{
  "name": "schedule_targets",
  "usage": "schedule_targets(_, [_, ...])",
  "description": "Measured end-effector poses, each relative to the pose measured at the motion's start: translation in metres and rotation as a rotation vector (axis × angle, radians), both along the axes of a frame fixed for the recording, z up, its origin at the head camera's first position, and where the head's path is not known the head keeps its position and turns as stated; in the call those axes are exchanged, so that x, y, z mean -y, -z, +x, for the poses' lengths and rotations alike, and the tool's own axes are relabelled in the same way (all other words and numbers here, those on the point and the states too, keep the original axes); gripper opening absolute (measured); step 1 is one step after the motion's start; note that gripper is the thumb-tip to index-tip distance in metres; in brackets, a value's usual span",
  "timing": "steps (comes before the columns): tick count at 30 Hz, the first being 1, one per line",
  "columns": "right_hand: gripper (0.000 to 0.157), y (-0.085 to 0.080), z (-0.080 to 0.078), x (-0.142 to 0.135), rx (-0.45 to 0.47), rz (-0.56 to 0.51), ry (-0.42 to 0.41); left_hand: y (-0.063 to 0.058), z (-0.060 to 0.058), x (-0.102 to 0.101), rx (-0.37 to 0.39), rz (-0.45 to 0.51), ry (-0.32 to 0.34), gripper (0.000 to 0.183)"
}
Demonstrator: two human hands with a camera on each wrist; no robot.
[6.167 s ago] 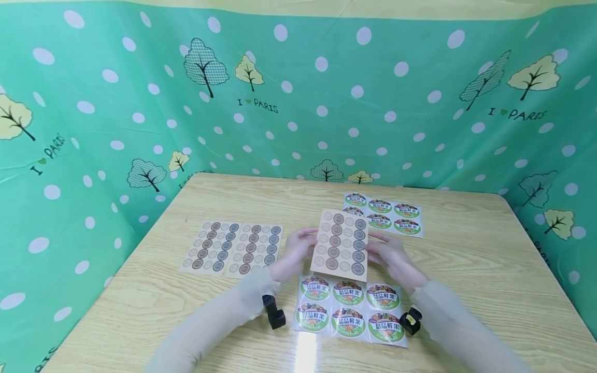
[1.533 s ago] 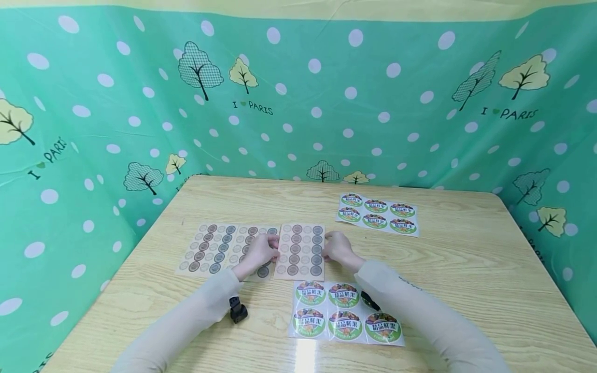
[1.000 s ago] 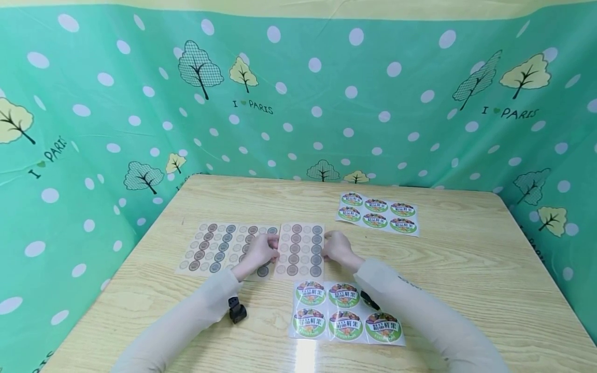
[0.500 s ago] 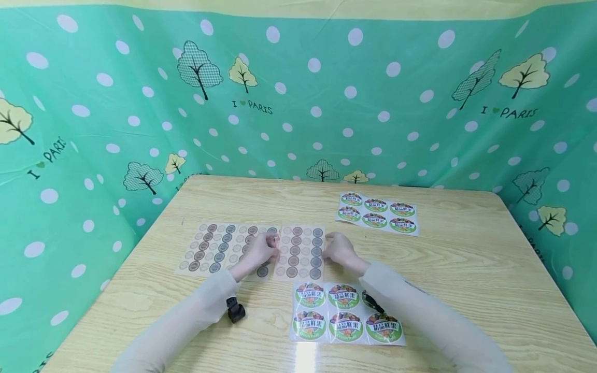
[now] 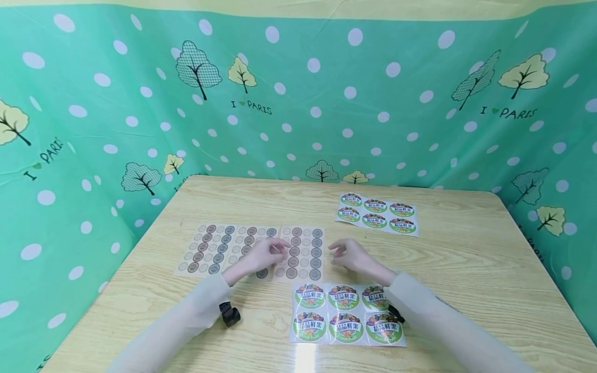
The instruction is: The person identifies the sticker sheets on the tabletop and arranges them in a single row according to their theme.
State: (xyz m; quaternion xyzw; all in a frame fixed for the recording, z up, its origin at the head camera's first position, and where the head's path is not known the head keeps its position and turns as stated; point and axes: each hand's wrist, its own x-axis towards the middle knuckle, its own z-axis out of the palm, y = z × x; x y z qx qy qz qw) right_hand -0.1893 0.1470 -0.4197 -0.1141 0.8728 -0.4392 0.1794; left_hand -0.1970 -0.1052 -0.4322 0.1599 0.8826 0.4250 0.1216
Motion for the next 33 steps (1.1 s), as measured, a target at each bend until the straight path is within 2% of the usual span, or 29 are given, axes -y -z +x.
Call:
schedule_targets(6, [0.038,0.001,0.009,-0.014,-0.032,-0.002,-0.064,-0.002,0.006,-0.002,0.021,0.020,0.101,0.029])
schedule_targets(14, [0.038,-0.001,0.019,-0.034,-0.071,0.041,-0.108,-0.003,0.011,-0.005,0.113,0.035,0.156,0.033])
schedule_targets(27, [0.041,-0.005,0.035,-0.067,-0.072,0.035,-0.174,-0.006,0.020,-0.010,0.042,-0.033,0.278,0.031])
schedule_targets(33, [0.042,-0.006,0.043,-0.079,-0.040,0.009,-0.190,-0.005,0.023,-0.012,0.055,-0.055,0.299,0.031])
